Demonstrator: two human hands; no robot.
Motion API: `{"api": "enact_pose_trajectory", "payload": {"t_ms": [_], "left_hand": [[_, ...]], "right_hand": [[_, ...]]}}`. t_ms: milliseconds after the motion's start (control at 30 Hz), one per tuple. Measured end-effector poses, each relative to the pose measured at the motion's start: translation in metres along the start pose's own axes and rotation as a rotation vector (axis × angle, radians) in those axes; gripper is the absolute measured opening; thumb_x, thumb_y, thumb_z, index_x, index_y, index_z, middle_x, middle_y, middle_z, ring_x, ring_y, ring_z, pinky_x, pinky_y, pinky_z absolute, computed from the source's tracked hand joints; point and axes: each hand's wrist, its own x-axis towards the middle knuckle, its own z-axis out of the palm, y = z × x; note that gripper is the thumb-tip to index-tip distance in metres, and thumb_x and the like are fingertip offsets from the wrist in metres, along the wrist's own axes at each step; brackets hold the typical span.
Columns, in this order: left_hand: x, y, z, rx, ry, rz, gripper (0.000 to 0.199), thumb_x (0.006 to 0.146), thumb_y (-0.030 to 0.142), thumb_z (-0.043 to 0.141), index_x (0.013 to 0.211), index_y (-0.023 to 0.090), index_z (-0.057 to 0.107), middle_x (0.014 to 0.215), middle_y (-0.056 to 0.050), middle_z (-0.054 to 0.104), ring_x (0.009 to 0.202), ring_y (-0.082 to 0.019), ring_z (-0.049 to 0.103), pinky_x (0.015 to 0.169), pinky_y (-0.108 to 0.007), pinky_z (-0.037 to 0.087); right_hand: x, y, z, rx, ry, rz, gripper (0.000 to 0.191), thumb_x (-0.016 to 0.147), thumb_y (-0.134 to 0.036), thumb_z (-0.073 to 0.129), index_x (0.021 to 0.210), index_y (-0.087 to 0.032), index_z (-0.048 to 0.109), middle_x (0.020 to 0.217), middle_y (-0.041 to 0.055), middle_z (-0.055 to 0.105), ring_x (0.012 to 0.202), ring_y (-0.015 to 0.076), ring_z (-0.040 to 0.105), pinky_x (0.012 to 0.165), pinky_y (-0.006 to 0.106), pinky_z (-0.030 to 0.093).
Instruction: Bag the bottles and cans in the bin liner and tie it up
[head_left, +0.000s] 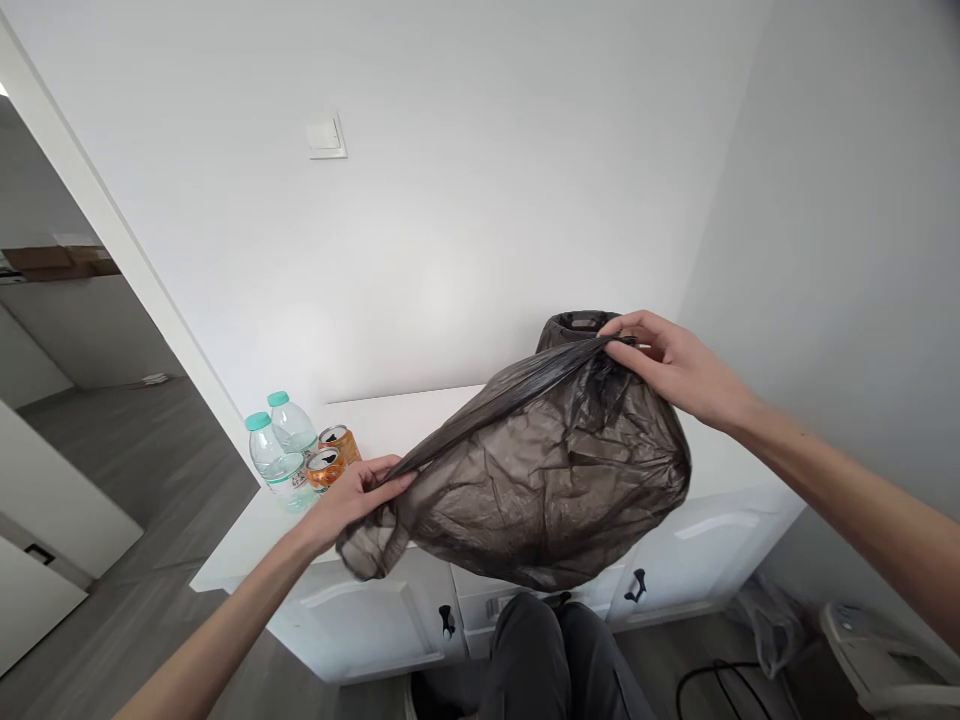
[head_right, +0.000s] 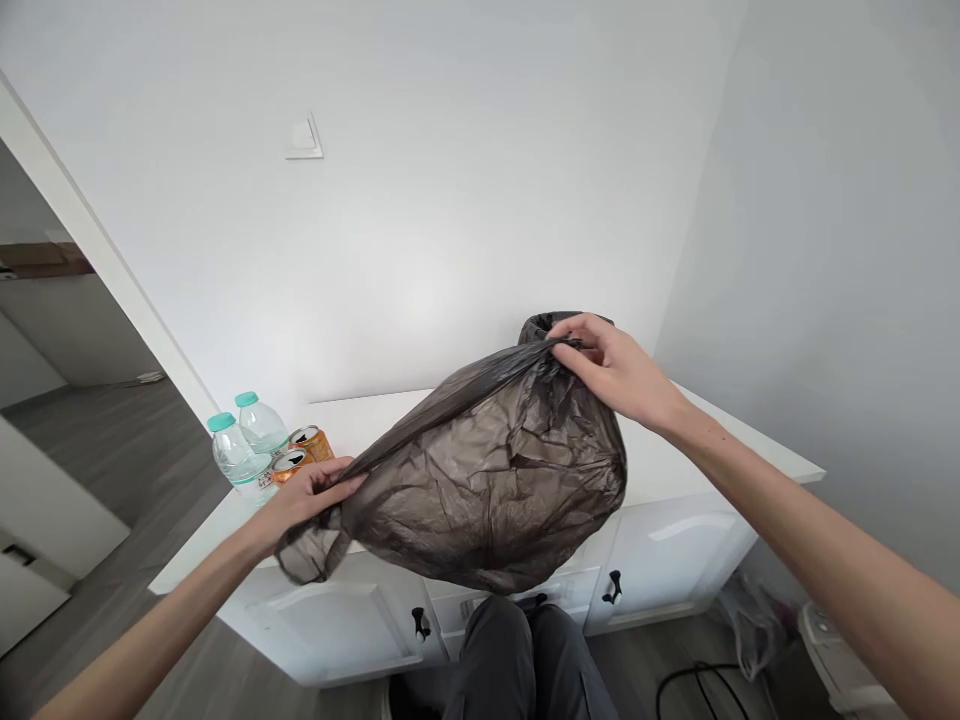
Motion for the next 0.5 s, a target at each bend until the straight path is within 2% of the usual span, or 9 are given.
{"api": "enact_pose_trajectory", "payload": {"t_ms": [67, 167, 267, 333, 433, 500], "left_hand": [[0.008, 0.007, -0.010, 0.104, -0.047, -0.030, 0.043, 0.090, 0.060, 0.062, 0.098, 0.020, 0.073, 0.088, -0.003, 0.073, 0.079, -0.021, 0.067, 0.066, -0.027, 0.053], [0.031, 0.010, -0.031, 0.475, -0.030, -0.059, 0.044, 0.091, 0.061, 0.055, 0.092, 0.022, 0.075, 0.078, -0.003, 0.071, 0.071, -0.021, 0.064, 0.060, -0.028, 0.048], [0.059, 0.010, -0.050, 0.883, 0.118, -0.107, 0.037, 0.092, 0.055, 0.053, 0.095, 0.025, 0.075, 0.081, -0.004, 0.073, 0.077, -0.024, 0.067, 0.066, -0.031, 0.049], [0.077, 0.015, -0.057, 1.047, 0.279, -0.097, 0.034, 0.091, 0.044, 0.052, 0.111, 0.025, 0.072, 0.102, -0.008, 0.074, 0.087, -0.027, 0.069, 0.073, -0.034, 0.052], [0.095, 0.032, -0.050, 1.015, 0.501, 0.094, 0.046, 0.090, 0.028, 0.047, 0.134, 0.021, 0.060, 0.135, -0.013, 0.061, 0.109, -0.028, 0.068, 0.089, -0.040, 0.055], [0.103, 0.048, -0.029, 0.869, 0.519, 0.252, 0.046, 0.091, 0.025, 0.044, 0.135, 0.019, 0.057, 0.139, -0.013, 0.059, 0.120, -0.027, 0.064, 0.099, -0.041, 0.053]], "right_hand": [[-0.005, 0.028, -0.005, -0.045, 0.031, 0.138, 0.039, 0.096, -0.057, 0.056, 0.116, -0.025, 0.064, 0.083, 0.0025, 0.070, 0.066, 0.0173, 0.059, 0.061, 0.028, 0.046], [-0.019, 0.067, 0.001, -0.140, -0.008, 0.213, 0.041, 0.092, -0.060, 0.056, 0.108, -0.024, 0.068, 0.073, 0.0025, 0.069, 0.067, 0.0204, 0.062, 0.062, 0.029, 0.046], [-0.033, 0.092, 0.019, -0.239, -0.094, 0.184, 0.038, 0.091, -0.059, 0.054, 0.095, -0.025, 0.070, 0.067, 0.0015, 0.067, 0.065, 0.0220, 0.063, 0.064, 0.031, 0.045], [-0.042, 0.101, 0.034, -0.280, -0.107, 0.196, 0.034, 0.093, -0.055, 0.051, 0.091, -0.025, 0.067, 0.061, 0.0001, 0.065, 0.061, 0.0219, 0.060, 0.063, 0.031, 0.042], [-0.052, 0.108, 0.057, -0.344, -0.045, 0.270, 0.028, 0.096, -0.049, 0.048, 0.091, -0.026, 0.063, 0.059, -0.0003, 0.063, 0.060, 0.0228, 0.060, 0.063, 0.031, 0.039], [-0.057, 0.109, 0.074, -0.392, -0.010, 0.309, 0.026, 0.098, -0.047, 0.046, 0.095, -0.026, 0.062, 0.062, 0.0007, 0.065, 0.064, 0.0240, 0.062, 0.063, 0.030, 0.037]]}}
